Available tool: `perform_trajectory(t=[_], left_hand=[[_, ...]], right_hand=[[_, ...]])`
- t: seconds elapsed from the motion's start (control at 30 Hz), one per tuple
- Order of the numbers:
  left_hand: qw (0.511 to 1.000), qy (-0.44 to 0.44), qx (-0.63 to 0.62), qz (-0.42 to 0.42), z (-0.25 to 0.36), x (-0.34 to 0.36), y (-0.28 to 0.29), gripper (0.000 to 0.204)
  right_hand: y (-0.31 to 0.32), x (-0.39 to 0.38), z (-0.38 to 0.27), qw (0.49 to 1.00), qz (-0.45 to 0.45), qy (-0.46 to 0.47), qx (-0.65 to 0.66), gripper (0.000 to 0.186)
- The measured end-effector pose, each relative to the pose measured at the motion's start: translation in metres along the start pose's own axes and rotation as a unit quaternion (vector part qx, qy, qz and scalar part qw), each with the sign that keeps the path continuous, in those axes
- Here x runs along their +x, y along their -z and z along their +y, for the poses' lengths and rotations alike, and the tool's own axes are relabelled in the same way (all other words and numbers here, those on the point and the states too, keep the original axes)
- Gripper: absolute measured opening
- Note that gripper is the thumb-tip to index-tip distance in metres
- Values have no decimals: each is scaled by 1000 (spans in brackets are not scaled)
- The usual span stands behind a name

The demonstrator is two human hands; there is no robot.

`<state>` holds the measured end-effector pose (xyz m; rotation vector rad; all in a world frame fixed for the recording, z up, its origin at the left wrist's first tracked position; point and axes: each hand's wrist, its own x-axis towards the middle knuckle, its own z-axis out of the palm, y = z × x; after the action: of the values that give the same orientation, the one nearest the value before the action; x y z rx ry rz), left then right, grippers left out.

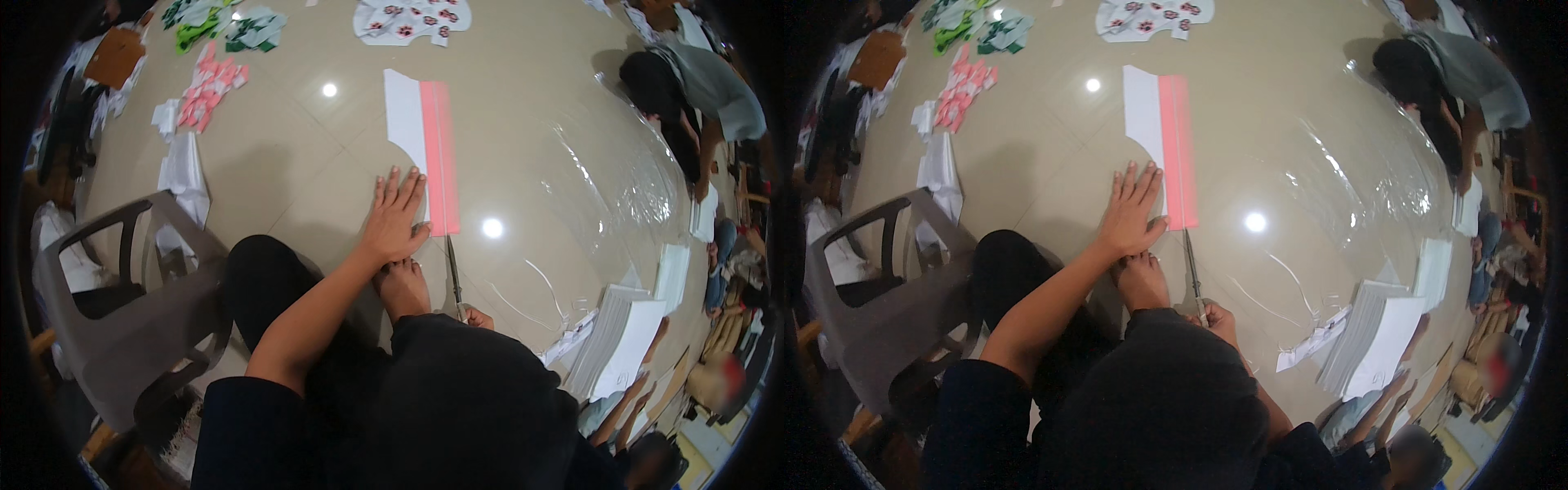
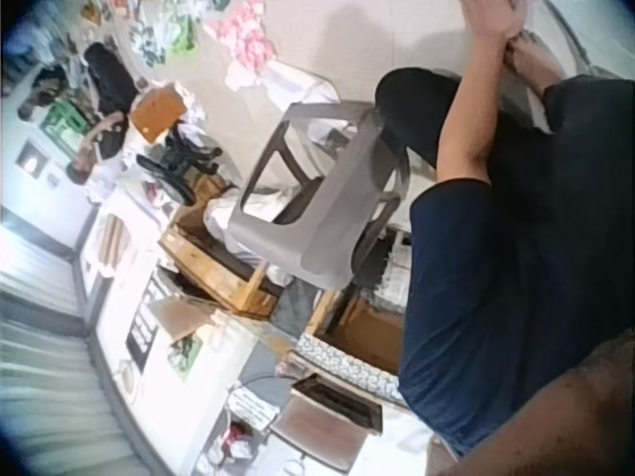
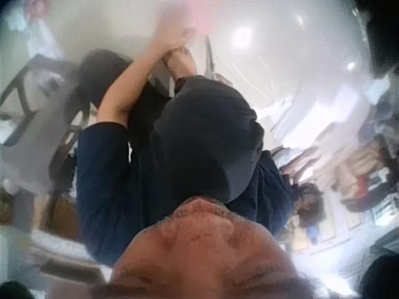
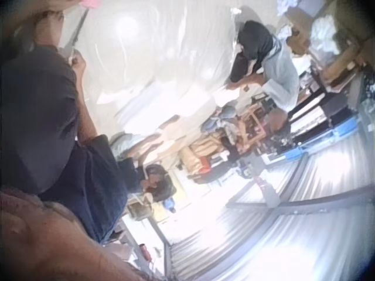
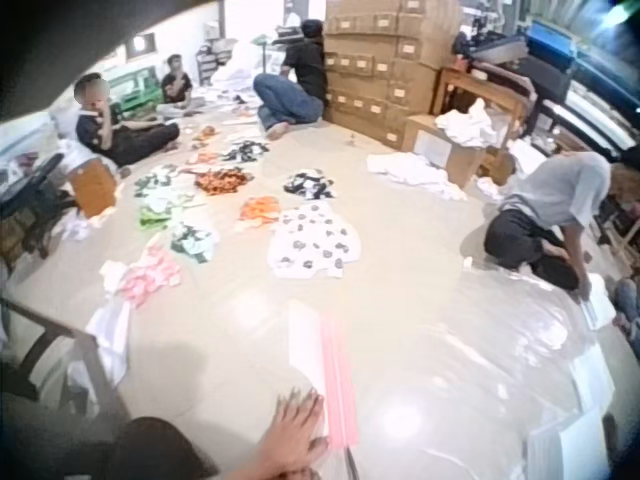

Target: The person sits on the floor and uses scissors to cut a piece of pink and white fabric into strips. The person holds the fabric with one hand and cuts along the lines with the other hand.

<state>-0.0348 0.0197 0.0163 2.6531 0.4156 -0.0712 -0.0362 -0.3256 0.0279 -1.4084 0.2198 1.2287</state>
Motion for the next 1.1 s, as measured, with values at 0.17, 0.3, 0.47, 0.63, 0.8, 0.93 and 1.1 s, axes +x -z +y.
perform_trajectory(t=[0.17,0.3,0.47,0.63,0.8,0.93,1.1], left_hand=[[1000,0,-16,17,-3,-1,-1,97],[1000,0,-14,17,1,2,-2,97],[1000,9,0,24,-4,-5,-3,98],[1000,2,-4,18,2,2,-3,99],[1000,8,3,11,-1,0,-7,100],[1000,11,5,3,-2,1,-7,101],[1000,15,10,-3,0,3,-7,102]], right_hand=[[27,7,44,998,19,-24,-60,25],[25,15,56,1000,10,24,-4,25],[1,11,12,999,20,-18,-21,26],[2,11,11,999,29,-11,-37,26],[-14,7,0,1000,24,-13,-5,26],[-13,11,5,999,18,8,25,25],[-13,9,6,999,34,0,-13,26]])
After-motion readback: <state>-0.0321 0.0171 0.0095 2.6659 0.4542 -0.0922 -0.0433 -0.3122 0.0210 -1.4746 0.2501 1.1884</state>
